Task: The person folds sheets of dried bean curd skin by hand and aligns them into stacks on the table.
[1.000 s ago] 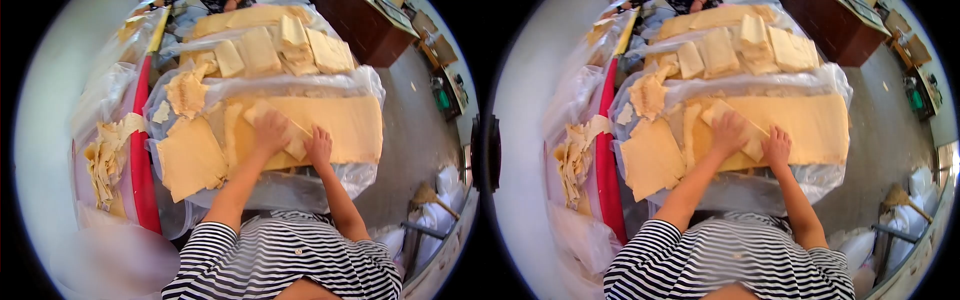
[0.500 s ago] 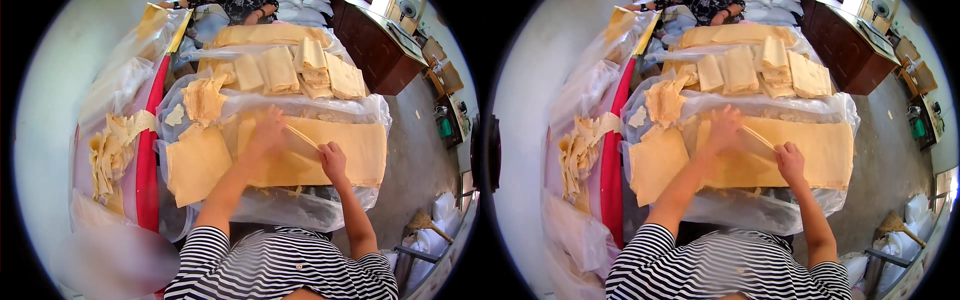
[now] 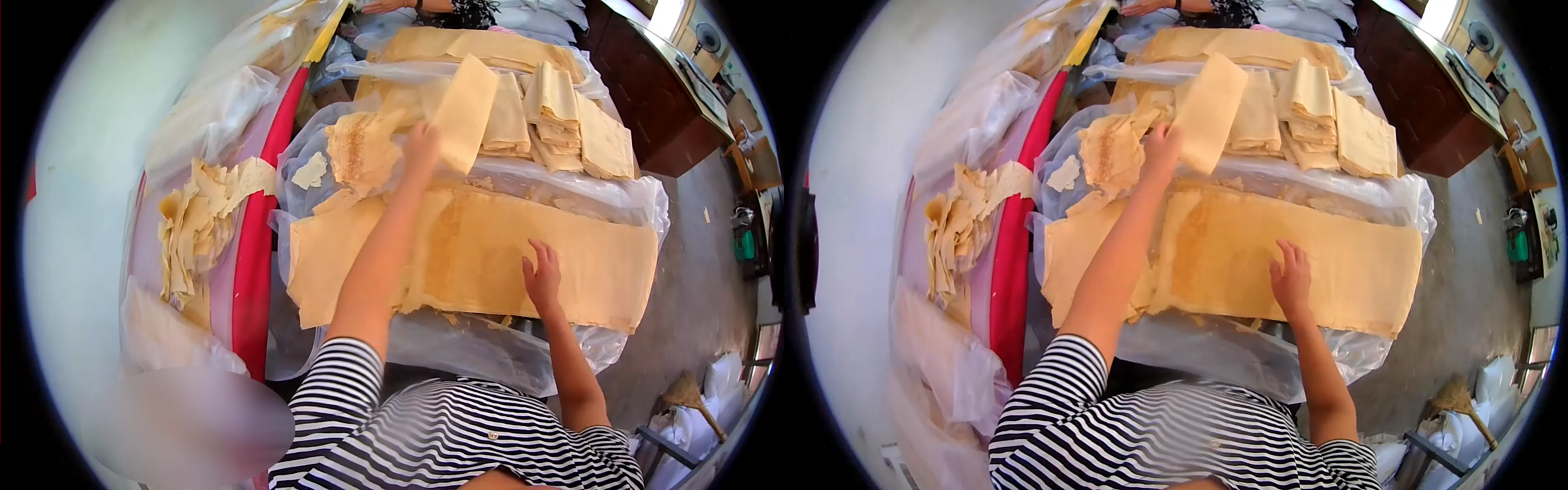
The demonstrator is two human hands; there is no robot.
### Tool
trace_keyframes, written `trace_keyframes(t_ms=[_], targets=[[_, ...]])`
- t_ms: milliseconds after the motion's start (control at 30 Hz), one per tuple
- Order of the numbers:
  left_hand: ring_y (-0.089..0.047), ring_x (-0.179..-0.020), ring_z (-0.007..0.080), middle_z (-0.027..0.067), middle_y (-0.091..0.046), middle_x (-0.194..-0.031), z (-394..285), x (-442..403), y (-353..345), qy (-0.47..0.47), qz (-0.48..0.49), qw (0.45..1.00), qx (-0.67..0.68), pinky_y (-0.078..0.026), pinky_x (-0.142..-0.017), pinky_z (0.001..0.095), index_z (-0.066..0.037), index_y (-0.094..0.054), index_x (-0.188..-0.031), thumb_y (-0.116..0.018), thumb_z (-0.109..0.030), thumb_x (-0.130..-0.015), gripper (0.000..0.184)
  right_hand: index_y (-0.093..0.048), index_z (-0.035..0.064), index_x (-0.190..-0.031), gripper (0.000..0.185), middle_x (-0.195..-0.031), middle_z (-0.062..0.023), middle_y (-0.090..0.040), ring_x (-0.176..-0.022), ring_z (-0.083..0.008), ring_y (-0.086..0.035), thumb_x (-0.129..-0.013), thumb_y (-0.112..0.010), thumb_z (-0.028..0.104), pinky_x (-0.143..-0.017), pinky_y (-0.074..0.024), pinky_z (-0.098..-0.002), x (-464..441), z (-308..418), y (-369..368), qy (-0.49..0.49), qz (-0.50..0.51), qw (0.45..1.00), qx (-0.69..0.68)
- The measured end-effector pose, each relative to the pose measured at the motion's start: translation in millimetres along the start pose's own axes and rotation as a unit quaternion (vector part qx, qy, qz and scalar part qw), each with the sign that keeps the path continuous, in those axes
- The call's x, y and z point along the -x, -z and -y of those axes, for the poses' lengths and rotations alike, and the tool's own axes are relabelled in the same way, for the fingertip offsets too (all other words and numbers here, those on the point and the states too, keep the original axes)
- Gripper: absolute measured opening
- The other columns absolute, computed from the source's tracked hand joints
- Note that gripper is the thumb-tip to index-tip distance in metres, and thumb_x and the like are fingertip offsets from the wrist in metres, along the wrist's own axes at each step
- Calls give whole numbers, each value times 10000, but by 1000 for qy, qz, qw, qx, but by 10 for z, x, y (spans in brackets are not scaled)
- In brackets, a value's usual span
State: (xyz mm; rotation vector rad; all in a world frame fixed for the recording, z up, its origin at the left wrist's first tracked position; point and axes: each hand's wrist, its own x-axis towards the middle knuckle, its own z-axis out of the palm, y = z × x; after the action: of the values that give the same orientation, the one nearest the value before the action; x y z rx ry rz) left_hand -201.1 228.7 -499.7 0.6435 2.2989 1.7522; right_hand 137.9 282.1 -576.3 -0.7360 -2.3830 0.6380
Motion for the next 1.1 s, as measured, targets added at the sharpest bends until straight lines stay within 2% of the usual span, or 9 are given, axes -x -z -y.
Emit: trace_keyframes(t_ms=[100,200,333,467,500,633,733,1000,1100], targets=[[-578,-999,347,195,-629,-1032,309,-205,-236,-104,-12,979,-176,-447,-856,412,-29,-589,-1099,-614,-198,-797,348,-546,70,-1181,379,-1221,-131,-534,-1142,-322,-486,-808,-602,108,-945,-377,-443,54,-34,-156,39,32,995,82],[-557,-1042,327,153,-616,-1103,568,17,-324,-234,-14,946,-225,-451,-889,411,-55,-594,-1108,-646,-212,-778,369,-549,63,-1180,372,-1275,-121,-510,-1178,-306,-469,-816,-586,129,-965,-343,-446,101,32,-252,38,7,989,143],[-553,-1055,326,143,-602,-1137,542,302,-153,-286,3,926,-247,-447,-916,409,-70,-596,-1116,-666,-230,-772,385,-552,69,-1181,369,-1296,-109,-500,-1190,-293,-467,-819,-582,138,-971,-332,-439,97,84,-227,17,11,990,142],[-570,-1023,210,79,-585,-1163,-347,389,316,-189,16,977,-94,-456,-882,318,-62,-582,-1140,-685,-206,-810,375,-558,90,-1169,358,-1293,-94,-497,-1193,-283,-463,-815,-585,140,-977,-332,-430,105,77,-237,17,6,989,145],[-571,-1011,239,132,-587,-1130,-649,462,440,-196,39,977,71,-461,-887,356,-31,-571,-1139,-713,-245,-775,445,-562,97,-1162,354,-1291,-87,-497,-1195,-277,-461,-812,-588,140,-979,-331,-428,122,55,-249,15,6,988,152],[-524,-1127,200,101,-490,-1275,-2161,1085,1220,-510,168,803,258,-481,-865,351,-34,-423,-1301,-776,-138,-712,695,-559,103,-1161,359,-1286,-79,-501,-1190,-270,-463,-807,-591,151,-980,-333,-423,134,-10,-322,20,-14,987,156],[-518,-1136,214,115,-479,-1287,-2478,1766,1590,-590,139,752,260,-480,-870,371,-28,-416,-1307,-755,-167,-730,684,-556,99,-1159,355,-1285,-89,-501,-1181,-281,-466,-812,-581,166,-985,-335,-427,55,-10,-298,39,-6,987,157],[-502,-1159,250,152,-453,-1318,-3199,1860,1814,-572,75,796,184,-478,-882,425,-14,-396,-1323,-700,-245,-779,665,-503,58,-1199,442,-1237,-234,-475,-1139,-416,-447,-799,-598,222,-923,-381,-527,668,-109,-379,124,56,964,228],[-496,-1167,264,166,-442,-1330,-3698,1803,2160,-584,-1,790,187,-477,-887,445,-8,-389,-1329,-679,-275,-797,662,-519,87,-1204,520,-1267,-200,-472,-1171,-376,-447,-723,-646,238,-941,-375,-502,643,14,-349,126,76,972,181]])
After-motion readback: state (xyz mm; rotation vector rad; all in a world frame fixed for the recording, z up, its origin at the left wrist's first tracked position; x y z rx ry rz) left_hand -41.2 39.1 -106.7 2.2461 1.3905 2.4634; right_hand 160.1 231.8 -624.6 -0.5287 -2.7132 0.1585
